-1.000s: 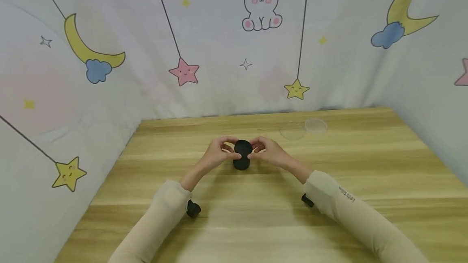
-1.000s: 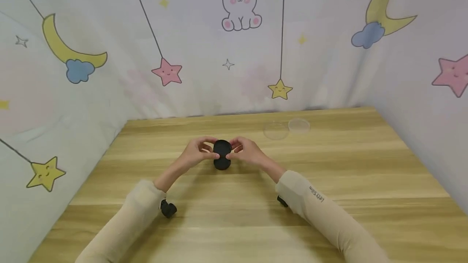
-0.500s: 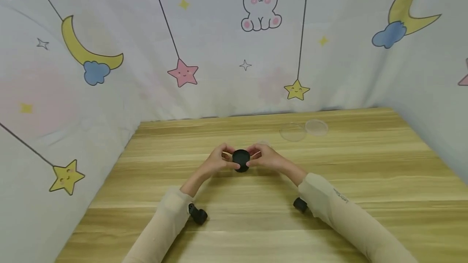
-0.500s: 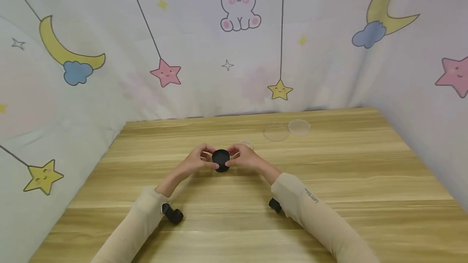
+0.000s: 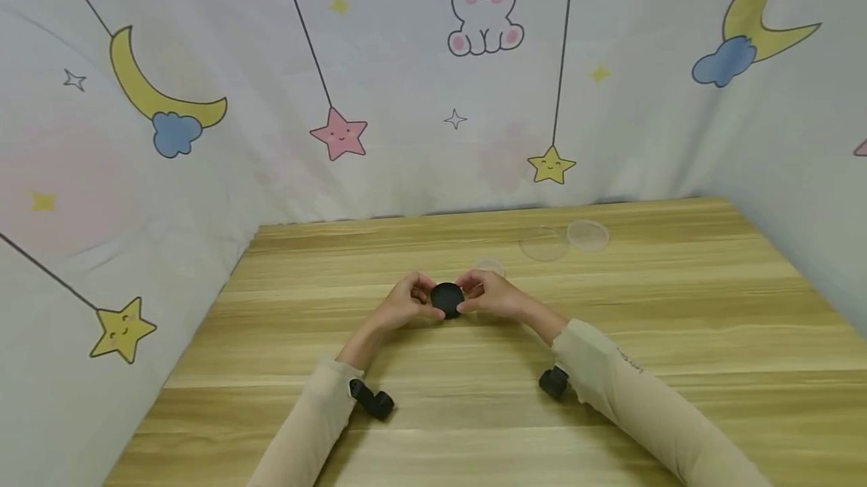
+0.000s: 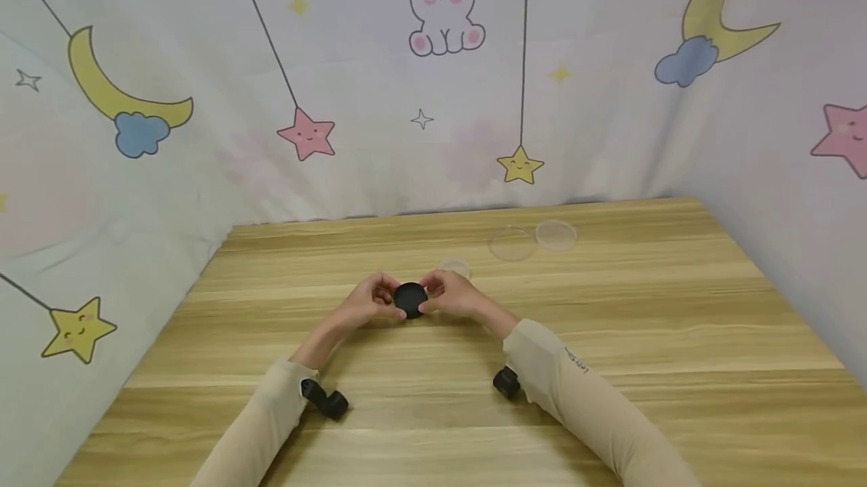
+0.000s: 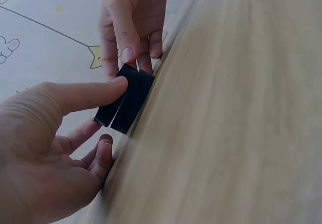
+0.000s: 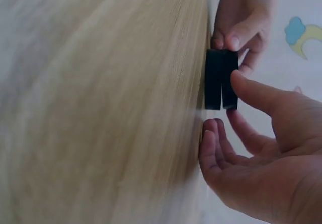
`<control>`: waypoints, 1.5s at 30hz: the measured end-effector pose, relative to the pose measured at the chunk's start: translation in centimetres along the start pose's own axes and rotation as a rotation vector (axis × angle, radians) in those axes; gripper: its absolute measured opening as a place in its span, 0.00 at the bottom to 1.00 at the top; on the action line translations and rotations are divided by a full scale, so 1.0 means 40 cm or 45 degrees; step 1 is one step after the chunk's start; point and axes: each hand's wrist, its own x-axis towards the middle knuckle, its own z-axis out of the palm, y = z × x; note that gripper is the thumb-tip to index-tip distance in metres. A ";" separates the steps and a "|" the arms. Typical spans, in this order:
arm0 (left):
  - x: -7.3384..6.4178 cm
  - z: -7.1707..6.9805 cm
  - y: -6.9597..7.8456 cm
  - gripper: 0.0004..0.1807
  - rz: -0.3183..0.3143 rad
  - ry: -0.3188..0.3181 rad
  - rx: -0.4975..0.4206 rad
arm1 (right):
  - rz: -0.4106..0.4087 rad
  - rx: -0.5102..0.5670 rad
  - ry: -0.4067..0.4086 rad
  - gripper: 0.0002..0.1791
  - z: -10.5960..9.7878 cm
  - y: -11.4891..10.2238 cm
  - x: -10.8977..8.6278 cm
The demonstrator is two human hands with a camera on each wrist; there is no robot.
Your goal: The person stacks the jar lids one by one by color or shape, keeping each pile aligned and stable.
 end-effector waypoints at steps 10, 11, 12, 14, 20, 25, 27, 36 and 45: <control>-0.001 0.009 -0.005 0.25 0.029 0.025 -0.016 | 0.013 0.019 0.014 0.26 0.003 0.012 -0.001; 0.000 0.008 -0.006 0.26 0.021 0.023 -0.020 | 0.006 0.016 0.012 0.26 0.004 0.012 0.000; 0.001 0.006 -0.006 0.27 0.009 0.018 -0.025 | 0.002 0.011 0.010 0.27 0.003 0.010 -0.001; -0.001 -0.002 -0.006 0.29 -0.021 0.026 -0.039 | 0.001 0.005 0.013 0.27 0.001 0.005 -0.001; -0.010 -0.030 0.027 0.38 -0.094 0.158 -0.209 | -0.045 -0.012 0.125 0.28 -0.054 -0.026 -0.022; 0.015 -0.010 0.116 0.38 0.008 0.246 -0.218 | -0.031 0.067 0.331 0.28 -0.169 -0.043 -0.051; 0.035 0.021 0.158 0.37 0.039 0.255 -0.227 | -0.007 0.094 0.393 0.29 -0.217 -0.036 -0.069; 0.181 0.234 0.250 0.38 0.040 0.232 -0.364 | 0.167 0.135 0.577 0.32 -0.337 0.093 -0.138; 0.287 0.402 0.205 0.41 -0.035 0.489 -0.501 | 0.291 0.240 0.666 0.30 -0.328 0.188 -0.133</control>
